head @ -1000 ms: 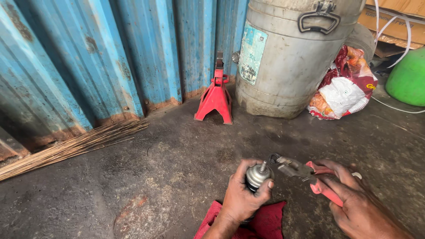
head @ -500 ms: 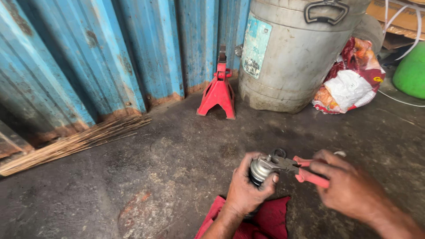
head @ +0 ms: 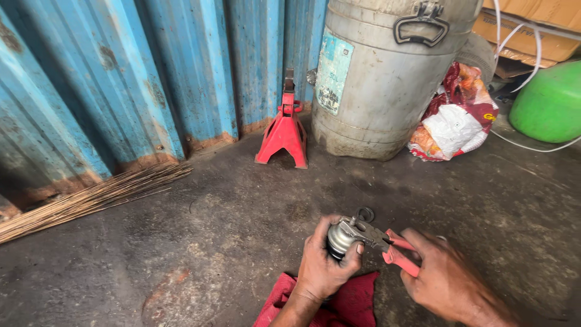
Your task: The person cleans a car shock absorber spring using a red cloth and a screwdriver. They wipe the spring repeatedly, scrape it with the screwdriver, and then attach a metal cap to the top of the spring using pliers.
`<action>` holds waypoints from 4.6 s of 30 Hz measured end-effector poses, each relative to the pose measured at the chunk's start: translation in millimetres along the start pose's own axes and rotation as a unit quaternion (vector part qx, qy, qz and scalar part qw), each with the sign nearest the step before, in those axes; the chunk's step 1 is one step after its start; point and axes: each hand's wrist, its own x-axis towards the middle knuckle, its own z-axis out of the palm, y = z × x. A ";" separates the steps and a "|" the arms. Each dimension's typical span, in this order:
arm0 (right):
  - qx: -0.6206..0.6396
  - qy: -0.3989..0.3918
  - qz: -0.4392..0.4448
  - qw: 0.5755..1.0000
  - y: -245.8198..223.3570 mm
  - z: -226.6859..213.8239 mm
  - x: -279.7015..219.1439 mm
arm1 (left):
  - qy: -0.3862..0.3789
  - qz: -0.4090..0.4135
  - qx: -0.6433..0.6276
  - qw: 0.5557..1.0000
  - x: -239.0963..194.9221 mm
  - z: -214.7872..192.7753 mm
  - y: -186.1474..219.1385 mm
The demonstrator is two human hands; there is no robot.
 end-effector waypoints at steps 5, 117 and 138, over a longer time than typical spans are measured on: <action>0.087 0.011 0.017 0.996 14.3 8.5 -8.0 | -0.020 0.020 -0.004 1.000 -0.1 7.8 1.6; 0.304 -0.056 0.031 0.950 79.4 41.9 -9.1 | -0.180 -0.094 -0.065 0.977 9.9 -31.2 29.2; 0.100 -0.041 0.027 0.994 94.3 69.2 -0.8 | -0.194 -0.100 -0.064 0.974 8.3 -38.3 17.7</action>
